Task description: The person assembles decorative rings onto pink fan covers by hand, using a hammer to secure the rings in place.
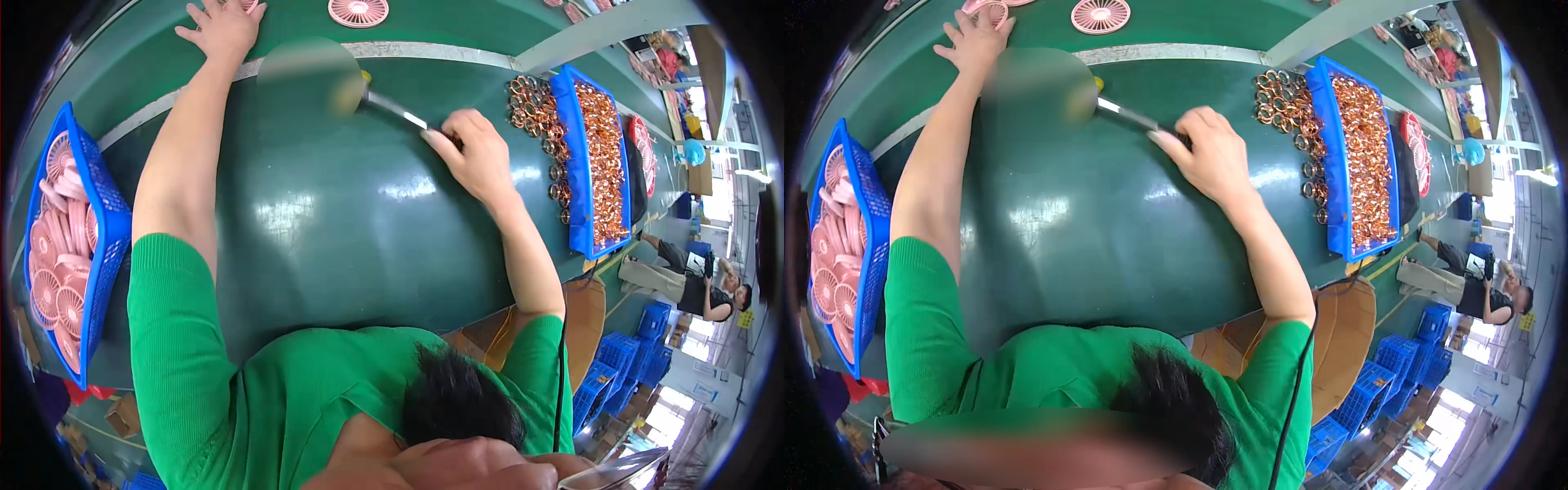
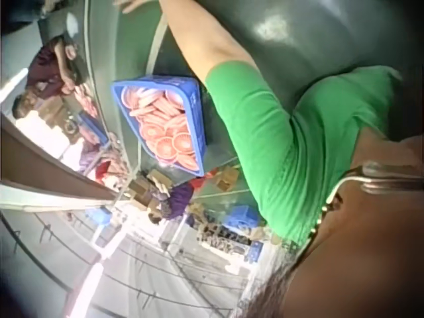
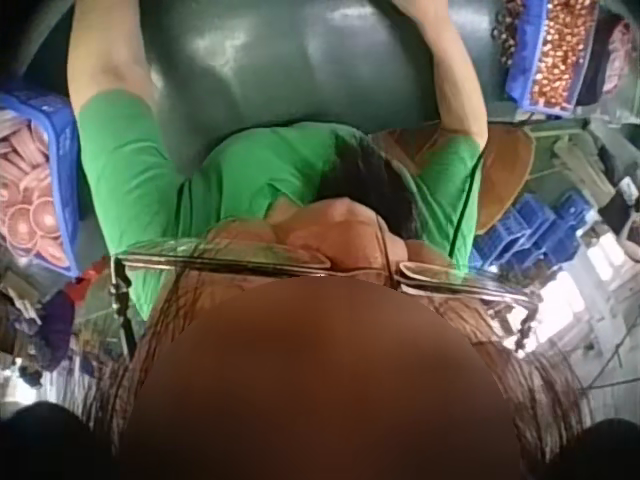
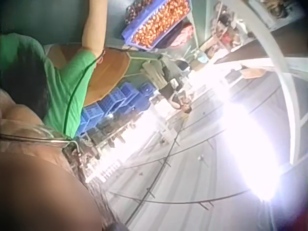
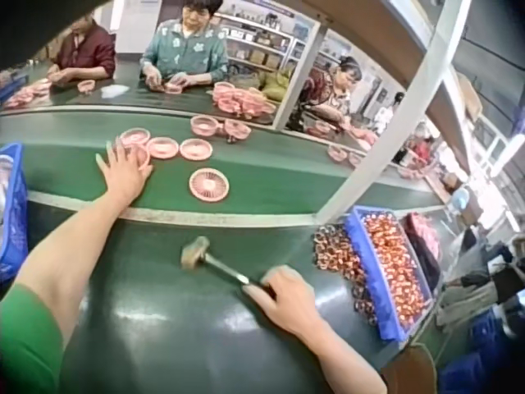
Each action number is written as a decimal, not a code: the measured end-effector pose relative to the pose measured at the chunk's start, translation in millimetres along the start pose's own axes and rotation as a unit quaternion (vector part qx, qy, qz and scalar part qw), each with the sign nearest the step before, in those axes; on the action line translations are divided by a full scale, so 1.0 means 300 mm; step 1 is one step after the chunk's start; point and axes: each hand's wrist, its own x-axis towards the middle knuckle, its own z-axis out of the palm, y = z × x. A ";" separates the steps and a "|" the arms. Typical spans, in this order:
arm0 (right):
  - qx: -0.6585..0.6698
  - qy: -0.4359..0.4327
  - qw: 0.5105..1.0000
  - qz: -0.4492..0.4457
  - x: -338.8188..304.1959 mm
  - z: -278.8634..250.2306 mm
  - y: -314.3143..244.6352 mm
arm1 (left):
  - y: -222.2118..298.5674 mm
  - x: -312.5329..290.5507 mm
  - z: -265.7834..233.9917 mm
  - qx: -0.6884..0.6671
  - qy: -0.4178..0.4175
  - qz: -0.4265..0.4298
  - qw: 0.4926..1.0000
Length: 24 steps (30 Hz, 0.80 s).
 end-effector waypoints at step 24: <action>0.055 0.050 0.997 0.018 -0.109 -0.074 -0.219 | 0.646 -0.646 -0.838 0.534 0.120 -0.352 0.759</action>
